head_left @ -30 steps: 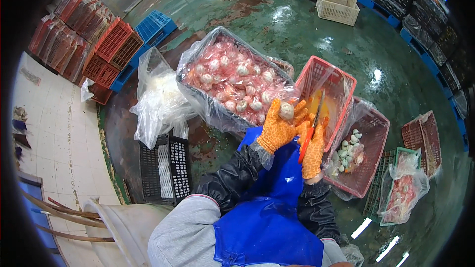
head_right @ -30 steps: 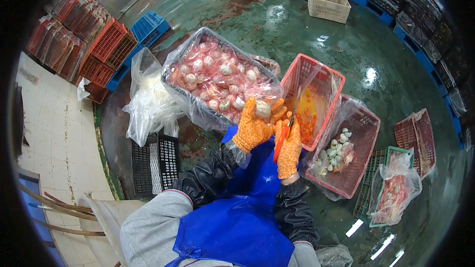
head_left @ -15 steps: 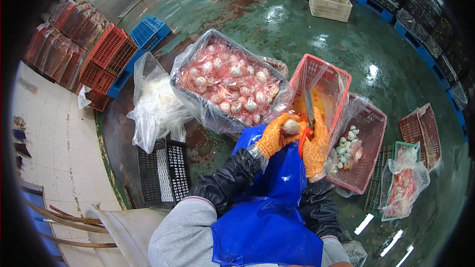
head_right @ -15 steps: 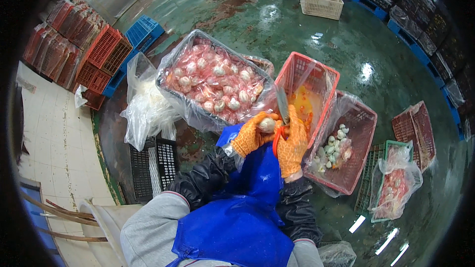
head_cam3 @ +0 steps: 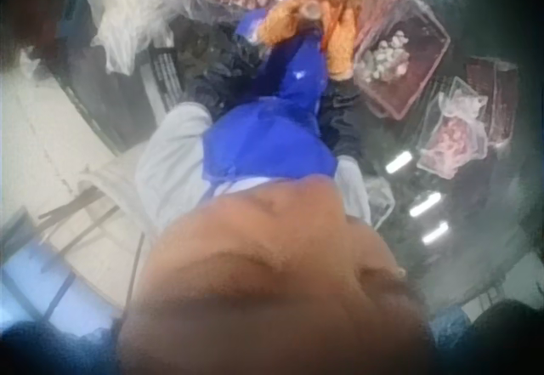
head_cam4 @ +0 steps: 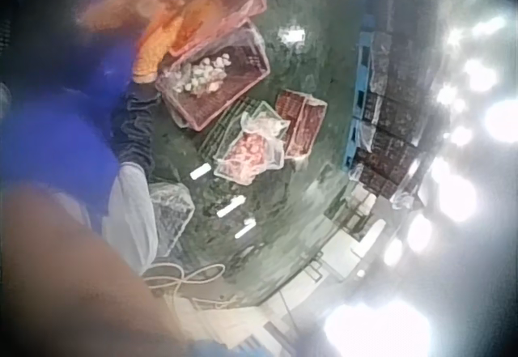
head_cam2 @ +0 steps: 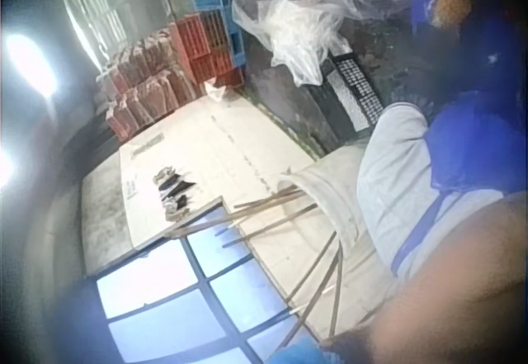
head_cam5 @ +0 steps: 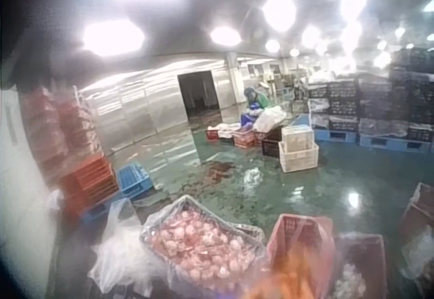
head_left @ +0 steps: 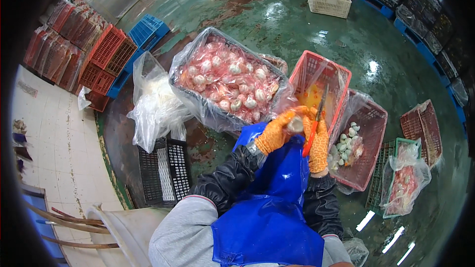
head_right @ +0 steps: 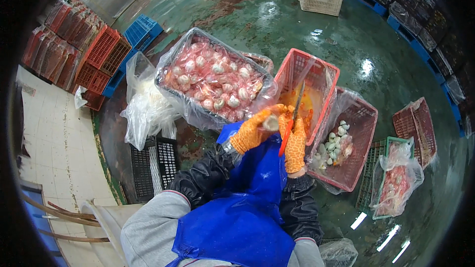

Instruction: The person trims the ends of garlic bulbs using orange-handled scissors. They pick each bulb from a large plastic bag, cut the root and stem ends, and place the trimmed bulbs into a red basket. The process is repeated continuously throughout the clip.

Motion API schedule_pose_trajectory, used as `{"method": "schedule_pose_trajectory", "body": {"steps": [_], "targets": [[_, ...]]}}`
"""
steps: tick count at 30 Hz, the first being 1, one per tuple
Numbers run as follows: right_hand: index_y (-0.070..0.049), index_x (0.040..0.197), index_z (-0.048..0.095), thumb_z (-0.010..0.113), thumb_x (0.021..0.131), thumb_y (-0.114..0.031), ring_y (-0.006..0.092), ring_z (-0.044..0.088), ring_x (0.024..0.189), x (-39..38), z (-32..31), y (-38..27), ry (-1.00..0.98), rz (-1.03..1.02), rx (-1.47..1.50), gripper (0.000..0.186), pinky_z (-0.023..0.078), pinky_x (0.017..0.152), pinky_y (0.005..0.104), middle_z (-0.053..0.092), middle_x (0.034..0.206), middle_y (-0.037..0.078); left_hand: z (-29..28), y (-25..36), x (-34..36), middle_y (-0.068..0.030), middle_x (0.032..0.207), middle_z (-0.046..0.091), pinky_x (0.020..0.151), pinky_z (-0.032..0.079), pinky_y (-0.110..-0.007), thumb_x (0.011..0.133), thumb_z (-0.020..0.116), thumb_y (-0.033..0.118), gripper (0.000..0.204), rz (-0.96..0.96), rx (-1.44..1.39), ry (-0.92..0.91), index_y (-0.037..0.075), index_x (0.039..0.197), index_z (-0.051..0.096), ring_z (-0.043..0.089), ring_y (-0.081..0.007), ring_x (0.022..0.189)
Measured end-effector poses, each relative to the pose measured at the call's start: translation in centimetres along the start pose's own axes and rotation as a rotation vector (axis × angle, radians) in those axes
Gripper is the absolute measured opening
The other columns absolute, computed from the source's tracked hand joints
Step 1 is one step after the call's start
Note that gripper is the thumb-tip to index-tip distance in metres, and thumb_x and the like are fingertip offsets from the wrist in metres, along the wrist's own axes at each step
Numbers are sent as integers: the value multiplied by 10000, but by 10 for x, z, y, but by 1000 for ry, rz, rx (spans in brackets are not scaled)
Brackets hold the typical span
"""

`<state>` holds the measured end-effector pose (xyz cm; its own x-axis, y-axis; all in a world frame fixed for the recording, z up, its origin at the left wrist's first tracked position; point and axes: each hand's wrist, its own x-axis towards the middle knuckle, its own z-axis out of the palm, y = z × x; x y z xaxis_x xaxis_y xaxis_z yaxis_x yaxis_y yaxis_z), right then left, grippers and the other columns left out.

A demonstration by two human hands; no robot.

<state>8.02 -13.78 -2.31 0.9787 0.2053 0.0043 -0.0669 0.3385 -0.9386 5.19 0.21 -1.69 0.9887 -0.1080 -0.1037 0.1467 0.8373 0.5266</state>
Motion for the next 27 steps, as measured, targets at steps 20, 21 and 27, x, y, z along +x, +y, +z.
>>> {"method": "schedule_pose_trajectory", "body": {"steps": [20, 21, 27], "targets": [[-32, 1293, 482, 685, 853, -270, 118, 539, 796, -34, -13, -25, -208, 96, -677, 540, 464, 737, 259, 586, 880, 39, 2, 18, -1, -67, 585, 577, 372, 424, -286, 935, 518, 448, 398, 213, 391, 575, 60, 869, 581, 535, -170, 430], [-25, 1285, 493, 705, 832, -287, 135, 541, 811, -35, -4, -41, -249, 169, -688, 564, 462, 749, 279, 582, 883, 44, 1, 15, 1, -59, 594, 573, 380, 426, -283, 939, 523, 427, 371, 220, 422, 576, 64, 893, 582, 531, -157, 447], [-11, 1222, 545, 708, 831, -225, 143, 541, 763, -33, 13, -53, -304, 0, -526, 474, 460, 736, 295, 589, 854, 41, 18, 0, 3, -20, 624, 555, 392, 425, -255, 941, 529, 398, 345, 229, 563, 588, 83, 1081, 549, 524, -104, 463]]}}
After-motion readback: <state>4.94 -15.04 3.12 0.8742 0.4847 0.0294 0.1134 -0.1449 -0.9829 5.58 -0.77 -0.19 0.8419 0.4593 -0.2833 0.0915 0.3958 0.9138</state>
